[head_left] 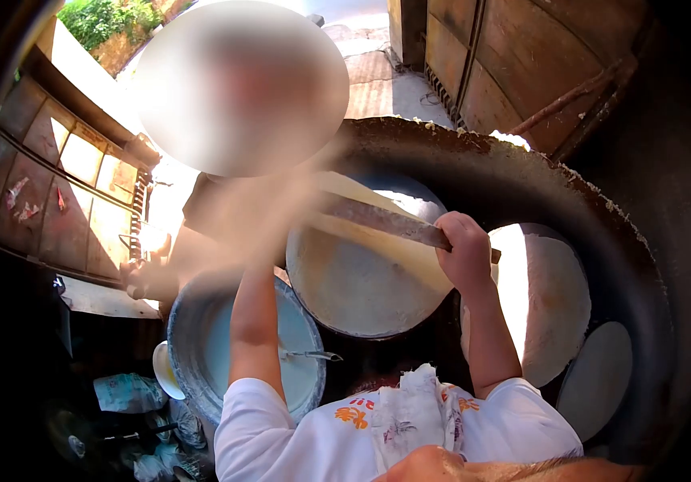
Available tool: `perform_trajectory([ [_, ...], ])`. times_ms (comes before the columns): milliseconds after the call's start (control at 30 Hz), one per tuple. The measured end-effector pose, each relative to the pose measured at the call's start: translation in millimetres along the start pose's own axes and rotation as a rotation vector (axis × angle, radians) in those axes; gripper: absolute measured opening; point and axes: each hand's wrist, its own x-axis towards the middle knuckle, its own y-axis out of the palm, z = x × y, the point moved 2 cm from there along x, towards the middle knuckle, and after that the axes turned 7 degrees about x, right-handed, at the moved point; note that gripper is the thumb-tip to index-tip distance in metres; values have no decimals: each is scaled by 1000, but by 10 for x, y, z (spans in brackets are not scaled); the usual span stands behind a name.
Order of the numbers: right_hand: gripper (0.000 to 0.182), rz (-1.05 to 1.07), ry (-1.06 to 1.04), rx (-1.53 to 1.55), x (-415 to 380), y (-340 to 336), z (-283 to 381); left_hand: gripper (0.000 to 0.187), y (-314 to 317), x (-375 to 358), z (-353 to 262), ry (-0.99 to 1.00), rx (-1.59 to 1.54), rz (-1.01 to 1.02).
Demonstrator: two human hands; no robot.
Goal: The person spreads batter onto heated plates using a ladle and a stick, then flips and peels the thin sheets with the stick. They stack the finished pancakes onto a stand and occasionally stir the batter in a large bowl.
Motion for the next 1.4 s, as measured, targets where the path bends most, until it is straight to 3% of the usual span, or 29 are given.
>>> perform_trajectory([
  [67,17,-47,3,69,-27,-112,-40,12,-43,-217,-186,42,-60,-123],
  [100,16,-33,100,124,-79,-189,-47,9,-20,-375,-457,73,6,-123],
  [200,15,7,275,183,-221,-420,-236,5,142,-862,-1677,217,240,-193],
  [267,13,3,287,201,-326,-542,-359,6,228,-1127,-2232,578,516,-252],
  [333,15,-33,243,169,-494,-707,-373,7,403,-1338,-2606,572,585,-305],
  [400,15,-5,352,151,-696,-887,-236,8,445,-1639,-2871,551,685,-340],
  [433,15,-63,379,204,-843,-957,-210,8,428,-1691,-2970,663,781,-371],
  [533,20,-192,492,302,-1210,-1385,198,8,371,-1708,-3571,859,790,-246],
  [600,13,-285,502,461,-1412,-1803,319,9,667,-1564,-4108,660,651,-34],
  [700,15,-323,697,378,-1544,-2640,163,16,1642,-930,-4237,472,320,448],
  [733,15,-321,801,295,-1603,-2896,-10,17,2101,-737,-4206,437,338,557],
  [767,15,-262,842,267,-1696,-3121,-275,22,2597,-521,-3947,351,172,670],
  [800,15,-193,885,241,-1842,-3266,-601,25,3095,-416,-3567,541,328,682],
  [900,12,-115,925,-4,-2328,-3261,-1654,21,4360,-29,-2666,-162,226,1090],
  [933,13,-97,904,-159,-2449,-3185,-1808,21,4587,-201,-2720,-156,453,995],
  [967,12,-116,906,-179,-2485,-3157,-1915,19,4653,-283,-2615,-64,322,981],
  [1000,11,-124,932,-185,-2556,-3110,-2007,17,4841,-66,-2134,625,318,973],
  [1033,11,-118,962,-194,-2572,-3102,-2004,13,4791,-278,-2251,159,196,1000],
  [1100,11,-94,1010,-219,-2600,-3120,-1967,10,4811,-320,-2370,300,334,945],
  [1133,12,-124,938,-226,-2673,-3067,-2030,9,4852,-315,-2396,381,405,920],
  [1167,13,-172,860,-240,-2733,-3006,-2104,7,4859,-312,-2344,593,425,768],
  [1200,14,-235,783,-260,-2769,-2989,-2154,9,4938,-169,-2119,532,397,841],
  [1267,12,-202,873,-165,-2678,-3038,-2016,13,5001,-177,-2142,428,514,797],
  [1333,7,-131,961,-129,-2560,-3108,-1885,19,5091,-72,-1892,537,600,728],
  [1400,6,-214,845,-103,-2590,-3105,-1801,19,5138,-126,-1899,357,615,778],
])
